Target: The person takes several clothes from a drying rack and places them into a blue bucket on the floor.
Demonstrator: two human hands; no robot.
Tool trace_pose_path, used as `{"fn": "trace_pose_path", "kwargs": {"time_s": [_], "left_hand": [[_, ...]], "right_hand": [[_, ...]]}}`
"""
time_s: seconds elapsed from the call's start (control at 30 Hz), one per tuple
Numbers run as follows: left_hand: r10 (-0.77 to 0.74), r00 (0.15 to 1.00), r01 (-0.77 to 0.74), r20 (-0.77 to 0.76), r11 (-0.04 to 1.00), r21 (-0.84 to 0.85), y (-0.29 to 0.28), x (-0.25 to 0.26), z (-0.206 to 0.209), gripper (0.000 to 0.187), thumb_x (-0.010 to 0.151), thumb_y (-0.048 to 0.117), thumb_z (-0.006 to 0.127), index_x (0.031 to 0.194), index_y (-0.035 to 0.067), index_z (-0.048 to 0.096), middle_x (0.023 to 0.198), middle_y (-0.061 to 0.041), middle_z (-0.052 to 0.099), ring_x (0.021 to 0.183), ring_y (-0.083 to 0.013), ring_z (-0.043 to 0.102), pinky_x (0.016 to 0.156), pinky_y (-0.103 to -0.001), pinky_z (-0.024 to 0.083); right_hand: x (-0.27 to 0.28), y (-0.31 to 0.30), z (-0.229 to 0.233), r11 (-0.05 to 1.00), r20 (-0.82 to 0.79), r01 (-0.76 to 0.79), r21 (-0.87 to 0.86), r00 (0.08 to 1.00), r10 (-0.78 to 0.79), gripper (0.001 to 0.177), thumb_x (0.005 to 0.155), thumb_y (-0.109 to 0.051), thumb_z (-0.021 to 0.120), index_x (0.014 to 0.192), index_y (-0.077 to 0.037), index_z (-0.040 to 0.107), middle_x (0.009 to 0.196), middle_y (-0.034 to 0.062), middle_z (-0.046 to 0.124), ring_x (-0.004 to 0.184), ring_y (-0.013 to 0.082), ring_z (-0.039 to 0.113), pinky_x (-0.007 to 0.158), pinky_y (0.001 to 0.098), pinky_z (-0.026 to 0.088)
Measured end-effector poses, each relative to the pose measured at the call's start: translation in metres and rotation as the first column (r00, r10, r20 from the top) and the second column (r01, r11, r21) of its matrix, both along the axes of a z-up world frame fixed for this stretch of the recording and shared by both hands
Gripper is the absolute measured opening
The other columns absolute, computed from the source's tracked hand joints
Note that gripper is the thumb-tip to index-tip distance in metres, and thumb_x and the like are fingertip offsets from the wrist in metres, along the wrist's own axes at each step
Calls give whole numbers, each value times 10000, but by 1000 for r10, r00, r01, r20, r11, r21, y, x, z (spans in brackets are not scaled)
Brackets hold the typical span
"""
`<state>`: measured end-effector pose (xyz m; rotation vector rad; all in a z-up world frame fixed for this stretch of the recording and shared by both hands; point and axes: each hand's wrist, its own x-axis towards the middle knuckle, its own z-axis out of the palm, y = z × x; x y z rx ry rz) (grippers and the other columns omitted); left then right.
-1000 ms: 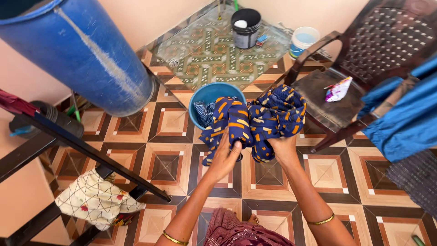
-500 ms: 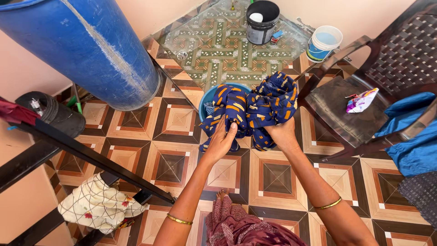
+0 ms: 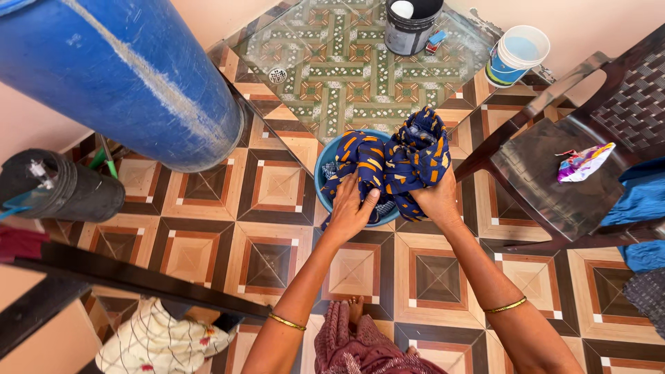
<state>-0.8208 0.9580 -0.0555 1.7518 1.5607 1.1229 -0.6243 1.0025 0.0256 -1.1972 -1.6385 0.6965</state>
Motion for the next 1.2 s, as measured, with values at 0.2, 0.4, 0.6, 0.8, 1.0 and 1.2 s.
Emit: {"fn": "trace_pose_path", "kwargs": {"time_s": [0.2, 0.4, 0.6, 0.8, 1.0, 1.2], "left_hand": [[31, 865, -77, -502, 994, -71, 59, -26, -17, 642, 963, 549, 589, 1418, 98, 551, 1641, -144, 324, 1496, -370, 308, 1142, -691, 198], [-49, 855, 13, -516, 997, -75, 53, -21, -62, 682, 928, 331, 691, 1541, 159, 448, 1653, -151, 297, 1506, -357, 301, 1149, -702, 220], [-162, 925, 62, -343, 956, -286, 9, 2, -43, 831, 898, 291, 724, 1596, 201, 282, 1657, -186, 213, 1518, -374, 252, 1120, -701, 233], [-101, 952, 58, -288, 986, -157, 7, 12, -2, 867, 910, 211, 703, 1626, 153, 217, 1682, -184, 190, 1534, -396, 220, 1137, -704, 208], [-167, 963, 154, -213, 985, -76, 5, 45, 25, 848, 926, 217, 689, 1624, 121, 216, 1697, -151, 192, 1550, -370, 207, 1160, -693, 170], [-247, 944, 263, -217, 964, 45, -9, 92, 48, 825, 930, 206, 669, 1618, 87, 229, 1700, -172, 186, 1563, -376, 190, 1177, -683, 156]], "right_hand": [[-17, 56, -42, 994, 344, 45, 97, 936, -76, 740, 638, -140, 942, 1292, -69, 603, 1397, 261, 489, 1230, 455, 549, 1040, 477, 488], [-1, 65, -86, 996, 522, -52, -67, 849, 79, 707, 695, -45, 865, 1346, -166, 619, 1501, 345, 373, 1283, 523, 495, 1023, 523, 466], [-8, 25, -96, 997, 391, -50, -61, 918, 70, 623, 800, 6, 774, 1372, -176, 606, 1500, 284, 430, 1345, 496, 501, 1059, 496, 482], [-19, -5, -65, 999, 401, 29, -35, 916, -12, 673, 796, -20, 772, 1419, -153, 556, 1564, 286, 354, 1392, 479, 418, 1101, 523, 397], [5, -28, -34, 988, 402, 154, 11, 904, -145, 705, 808, -49, 770, 1458, -166, 525, 1607, 254, 306, 1435, 470, 363, 1144, 543, 355], [40, -65, 0, 953, 430, 298, 48, 856, -289, 715, 825, -62, 749, 1485, -172, 497, 1654, 209, 243, 1510, 457, 268, 1139, 563, 319]]}}
